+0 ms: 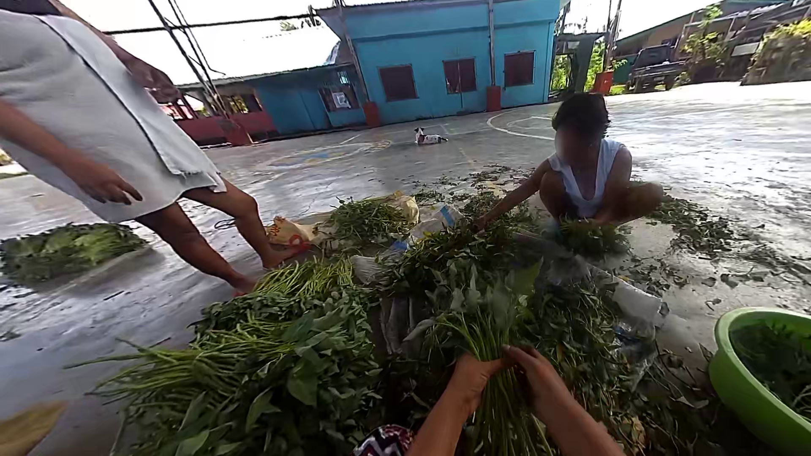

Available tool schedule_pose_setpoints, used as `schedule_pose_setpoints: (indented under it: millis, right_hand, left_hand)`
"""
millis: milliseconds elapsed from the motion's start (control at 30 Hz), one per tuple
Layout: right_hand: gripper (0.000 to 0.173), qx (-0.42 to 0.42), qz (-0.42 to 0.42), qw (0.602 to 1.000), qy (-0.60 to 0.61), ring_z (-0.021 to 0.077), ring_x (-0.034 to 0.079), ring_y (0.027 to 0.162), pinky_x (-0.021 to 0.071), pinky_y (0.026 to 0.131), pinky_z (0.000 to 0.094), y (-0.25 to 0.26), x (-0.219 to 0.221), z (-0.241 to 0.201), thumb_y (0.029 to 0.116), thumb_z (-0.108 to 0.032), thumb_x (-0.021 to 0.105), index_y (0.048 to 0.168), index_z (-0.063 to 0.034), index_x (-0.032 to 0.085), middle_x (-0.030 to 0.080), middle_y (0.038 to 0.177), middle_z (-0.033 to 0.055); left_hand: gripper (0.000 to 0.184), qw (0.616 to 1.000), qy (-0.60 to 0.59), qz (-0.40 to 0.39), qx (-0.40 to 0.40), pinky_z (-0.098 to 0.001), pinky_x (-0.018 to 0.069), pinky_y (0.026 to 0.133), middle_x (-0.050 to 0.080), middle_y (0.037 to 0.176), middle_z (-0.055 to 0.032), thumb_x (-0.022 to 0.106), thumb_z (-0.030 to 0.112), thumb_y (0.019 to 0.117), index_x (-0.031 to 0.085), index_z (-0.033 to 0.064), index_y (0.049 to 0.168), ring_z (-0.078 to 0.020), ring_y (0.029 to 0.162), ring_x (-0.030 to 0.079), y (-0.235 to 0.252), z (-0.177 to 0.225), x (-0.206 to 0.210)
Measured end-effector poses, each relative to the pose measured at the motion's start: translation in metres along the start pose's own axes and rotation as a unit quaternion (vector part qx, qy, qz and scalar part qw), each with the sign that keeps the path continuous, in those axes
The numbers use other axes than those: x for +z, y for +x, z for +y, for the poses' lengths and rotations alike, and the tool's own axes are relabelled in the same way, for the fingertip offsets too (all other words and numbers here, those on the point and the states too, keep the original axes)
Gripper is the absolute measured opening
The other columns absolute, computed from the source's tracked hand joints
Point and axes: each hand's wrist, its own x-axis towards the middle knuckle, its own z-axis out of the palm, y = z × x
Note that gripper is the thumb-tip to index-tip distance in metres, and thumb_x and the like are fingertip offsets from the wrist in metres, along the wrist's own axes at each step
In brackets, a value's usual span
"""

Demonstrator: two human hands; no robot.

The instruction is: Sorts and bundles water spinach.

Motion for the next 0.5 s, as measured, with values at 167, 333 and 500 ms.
schedule_pose_setpoints:
  millis: [167, 333, 500]
  right_hand:
    - [0.028, 0.025, 0.050, 0.980, 0.192, 0.0193, 0.064, 0.088, 0.0559, 0.075, 0.0342, 0.009, 0.006, 0.000, 0.1035, -0.004, 0.052, 0.132, -0.0030, 0.048, 0.061, 0.106, 0.0130]
    - [0.024, 0.030, 0.078, 0.959, 0.270, 0.0128, 0.052, 0.055, 0.0517, 0.055, 0.0291, 0.014, -0.012, 0.003, 0.1104, -0.015, 0.029, 0.106, -0.0061, 0.050, 0.051, 0.071, 0.0030]
    - [0.038, -0.034, 0.034, 0.907, -0.419, 0.0310, 0.066, 0.096, 0.0533, 0.086, 0.0482, 0.026, -0.122, 0.015, 0.1061, -0.017, 0.045, 0.139, 0.0001, 0.054, 0.066, 0.112, 0.0211]
  left_hand:
    - [0.055, 0.999, -0.036, 0.029, -0.019, -0.0369, 0.0610, 0.084, 0.069, 0.109, -0.0176, 0.081, -0.002, 0.0824, 0.052, -0.0049, 0.129, -0.0226, 0.095, 0.071, 0.007, -0.003, -0.008]
    - [0.047, 0.994, -0.055, 0.093, 0.009, -0.0361, 0.0614, 0.082, 0.071, 0.105, -0.0179, 0.080, -0.002, 0.0843, 0.056, -0.0067, 0.124, -0.0223, 0.092, 0.072, 0.012, -0.003, -0.002]
    - [0.051, 0.982, -0.084, 0.160, 0.055, -0.0389, 0.0604, 0.084, 0.069, 0.110, -0.0198, 0.080, -0.002, 0.0831, 0.055, -0.0063, 0.127, -0.0245, 0.096, 0.071, 0.021, 0.005, -0.015]
